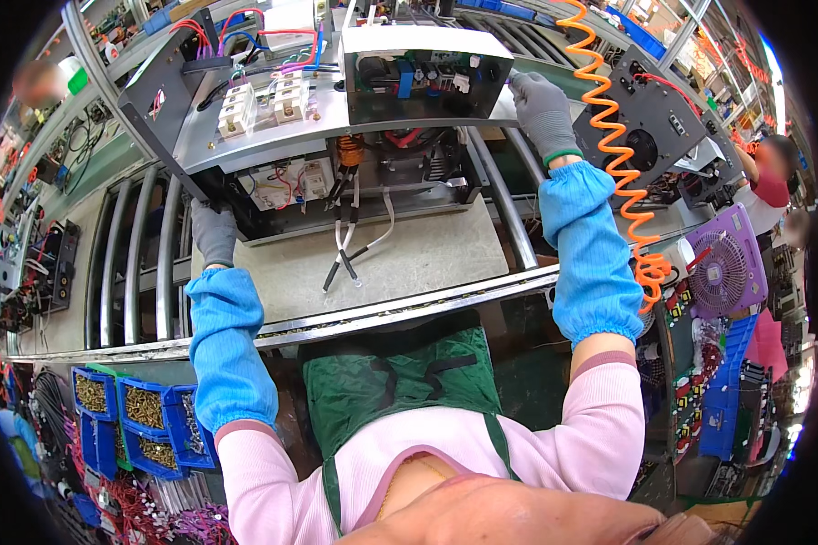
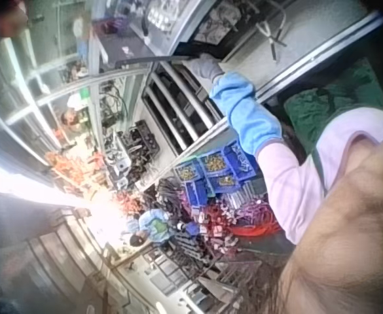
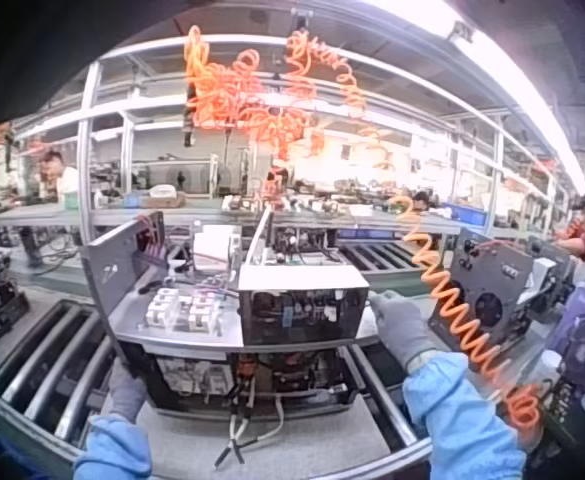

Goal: Manually assemble and wire components inside an electronic enclosure on a production line.

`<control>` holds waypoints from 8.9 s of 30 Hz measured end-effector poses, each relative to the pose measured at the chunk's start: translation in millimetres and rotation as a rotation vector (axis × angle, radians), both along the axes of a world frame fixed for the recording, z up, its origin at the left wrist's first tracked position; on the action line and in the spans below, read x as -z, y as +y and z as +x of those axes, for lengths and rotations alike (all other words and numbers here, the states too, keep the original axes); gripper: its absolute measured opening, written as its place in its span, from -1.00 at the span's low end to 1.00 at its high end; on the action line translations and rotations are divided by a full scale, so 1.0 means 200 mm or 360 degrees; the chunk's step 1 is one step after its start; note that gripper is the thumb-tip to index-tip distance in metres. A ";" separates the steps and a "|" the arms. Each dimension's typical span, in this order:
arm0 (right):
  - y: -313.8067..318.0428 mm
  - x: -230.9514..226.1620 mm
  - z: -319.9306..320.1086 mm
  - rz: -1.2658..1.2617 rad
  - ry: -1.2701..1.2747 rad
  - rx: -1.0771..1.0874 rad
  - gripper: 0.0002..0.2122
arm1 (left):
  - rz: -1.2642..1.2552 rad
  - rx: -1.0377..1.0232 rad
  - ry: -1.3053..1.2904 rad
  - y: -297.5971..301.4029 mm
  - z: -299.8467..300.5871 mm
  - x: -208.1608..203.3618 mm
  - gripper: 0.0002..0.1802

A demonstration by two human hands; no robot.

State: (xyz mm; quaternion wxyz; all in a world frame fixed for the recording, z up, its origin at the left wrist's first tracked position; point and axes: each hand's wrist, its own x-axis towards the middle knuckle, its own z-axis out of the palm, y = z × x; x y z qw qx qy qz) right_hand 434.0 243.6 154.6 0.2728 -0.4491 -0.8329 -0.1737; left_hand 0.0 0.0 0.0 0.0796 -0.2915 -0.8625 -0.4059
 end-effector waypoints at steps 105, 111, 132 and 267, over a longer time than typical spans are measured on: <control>-0.78 0.01 -0.10 -0.0471 0.0587 -0.0986 -0.75 | 0.2465 -0.0439 -0.0882 -3.85 0.25 0.07 -0.83; -1.17 -0.02 -0.40 -0.1025 0.0598 -0.1670 -0.73 | 0.2205 0.0453 -0.0591 -2.13 0.47 -0.73 -0.86; -0.51 0.15 0.09 -0.0508 0.0724 -0.0824 -0.81 | 0.0729 0.1606 0.0418 0.11 1.28 -0.75 -0.49; -0.17 0.83 0.16 -0.0868 0.0638 -0.0305 -0.75 | -0.0175 0.1170 -0.0016 -0.20 0.83 0.15 -0.72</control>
